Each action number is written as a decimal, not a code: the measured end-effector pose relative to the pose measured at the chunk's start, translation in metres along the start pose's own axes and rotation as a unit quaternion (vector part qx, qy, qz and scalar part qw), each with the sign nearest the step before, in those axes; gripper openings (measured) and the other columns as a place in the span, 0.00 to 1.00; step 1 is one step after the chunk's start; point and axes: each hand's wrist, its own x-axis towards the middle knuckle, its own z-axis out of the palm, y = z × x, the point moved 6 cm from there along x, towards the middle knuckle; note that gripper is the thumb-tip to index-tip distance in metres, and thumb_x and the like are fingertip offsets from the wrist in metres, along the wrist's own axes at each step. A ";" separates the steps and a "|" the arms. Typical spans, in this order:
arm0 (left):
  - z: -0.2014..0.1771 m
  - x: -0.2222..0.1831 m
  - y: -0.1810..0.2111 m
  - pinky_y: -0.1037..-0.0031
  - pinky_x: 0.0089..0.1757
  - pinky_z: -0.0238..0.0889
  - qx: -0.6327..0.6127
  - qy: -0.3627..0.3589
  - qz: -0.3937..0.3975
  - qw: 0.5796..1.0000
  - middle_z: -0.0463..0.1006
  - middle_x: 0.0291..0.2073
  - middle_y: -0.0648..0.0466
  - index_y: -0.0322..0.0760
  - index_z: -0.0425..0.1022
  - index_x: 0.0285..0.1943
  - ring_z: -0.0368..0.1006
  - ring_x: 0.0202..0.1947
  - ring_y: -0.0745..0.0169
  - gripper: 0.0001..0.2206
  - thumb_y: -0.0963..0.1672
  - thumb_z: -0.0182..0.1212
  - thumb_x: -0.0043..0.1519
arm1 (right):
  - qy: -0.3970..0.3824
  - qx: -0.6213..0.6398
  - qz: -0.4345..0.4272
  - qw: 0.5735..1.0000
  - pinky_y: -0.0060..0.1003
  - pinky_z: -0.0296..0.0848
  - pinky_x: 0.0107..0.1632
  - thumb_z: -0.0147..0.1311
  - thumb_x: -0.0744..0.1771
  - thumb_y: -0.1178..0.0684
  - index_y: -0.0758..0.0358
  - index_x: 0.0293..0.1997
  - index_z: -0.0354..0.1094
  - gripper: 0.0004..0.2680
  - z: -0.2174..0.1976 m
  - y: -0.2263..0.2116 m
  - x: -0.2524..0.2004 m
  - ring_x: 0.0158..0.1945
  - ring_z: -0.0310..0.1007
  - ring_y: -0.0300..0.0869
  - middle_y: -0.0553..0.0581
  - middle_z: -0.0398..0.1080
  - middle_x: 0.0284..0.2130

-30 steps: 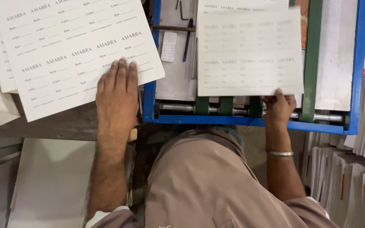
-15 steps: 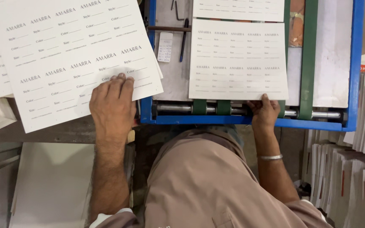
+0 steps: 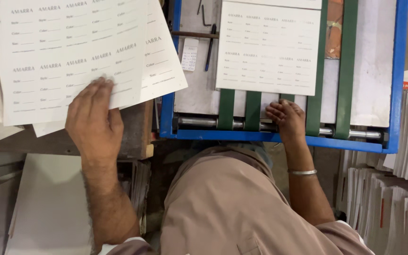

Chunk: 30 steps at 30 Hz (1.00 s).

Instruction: The person picks up sheets of paper from a stack and feeds them one at a time into the conveyor belts of a printing machine.

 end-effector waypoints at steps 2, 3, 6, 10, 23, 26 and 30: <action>0.007 -0.001 0.012 0.64 0.68 0.62 0.004 0.007 0.018 1.000 0.76 0.66 0.50 0.38 0.75 0.69 0.71 0.68 0.55 0.21 0.36 0.67 0.66 | -0.053 -0.023 -0.005 0.998 0.45 0.81 0.53 0.48 0.72 0.53 0.74 0.62 0.60 0.14 0.022 -0.004 -0.016 0.49 0.78 0.53 0.69 0.71 0.48; 0.014 0.000 0.024 0.62 0.65 0.63 0.020 -0.019 0.044 0.999 0.76 0.63 0.47 0.34 0.75 0.67 0.71 0.65 0.52 0.22 0.37 0.66 0.61 | -0.092 -0.048 -0.012 0.995 0.45 0.80 0.54 0.48 0.72 0.53 0.73 0.62 0.60 0.14 0.039 -0.007 -0.024 0.50 0.78 0.52 0.68 0.72 0.50; 0.049 0.005 0.086 0.56 0.60 0.64 0.041 -0.070 0.144 0.986 0.77 0.56 0.41 0.27 0.74 0.62 0.71 0.59 0.49 0.22 0.40 0.66 0.57 | -0.247 -0.099 -0.046 0.963 0.44 0.81 0.57 0.49 0.71 0.54 0.72 0.63 0.62 0.15 0.097 -0.017 -0.064 0.53 0.79 0.50 0.65 0.73 0.52; 0.075 0.001 0.165 0.56 0.63 0.60 0.049 -0.082 0.224 0.970 0.76 0.60 0.44 0.33 0.74 0.64 0.70 0.62 0.51 0.21 0.44 0.67 0.62 | -0.388 -0.061 -0.075 0.916 0.43 0.81 0.55 0.50 0.71 0.56 0.72 0.65 0.59 0.15 0.156 -0.018 -0.106 0.56 0.74 0.48 0.63 0.70 0.55; 0.036 0.020 0.062 0.52 0.64 0.58 0.102 -0.077 0.110 0.986 0.74 0.64 0.38 0.27 0.73 0.66 0.67 0.67 0.44 0.23 0.45 0.64 0.64 | 0.068 0.013 -0.146 0.987 0.37 0.81 0.35 0.50 0.73 0.58 0.69 0.47 0.64 0.04 -0.041 -0.023 0.001 0.32 0.78 0.43 0.60 0.75 0.31; 0.031 0.022 0.056 0.61 0.62 0.65 0.147 -0.047 0.125 0.980 0.77 0.62 0.44 0.30 0.75 0.66 0.72 0.65 0.51 0.18 0.40 0.63 0.66 | 0.115 -0.016 -0.154 0.981 0.36 0.80 0.33 0.49 0.72 0.58 0.69 0.47 0.63 0.04 -0.078 -0.008 -0.003 0.31 0.77 0.44 0.60 0.75 0.32; 0.023 0.016 0.056 0.62 0.56 0.70 0.081 -0.008 0.122 0.989 0.81 0.54 0.45 0.31 0.79 0.58 0.77 0.58 0.52 0.12 0.38 0.64 0.66 | 0.125 -0.024 -0.123 0.984 0.36 0.81 0.35 0.48 0.72 0.58 0.69 0.50 0.65 0.05 -0.102 0.020 -0.034 0.33 0.78 0.43 0.60 0.75 0.36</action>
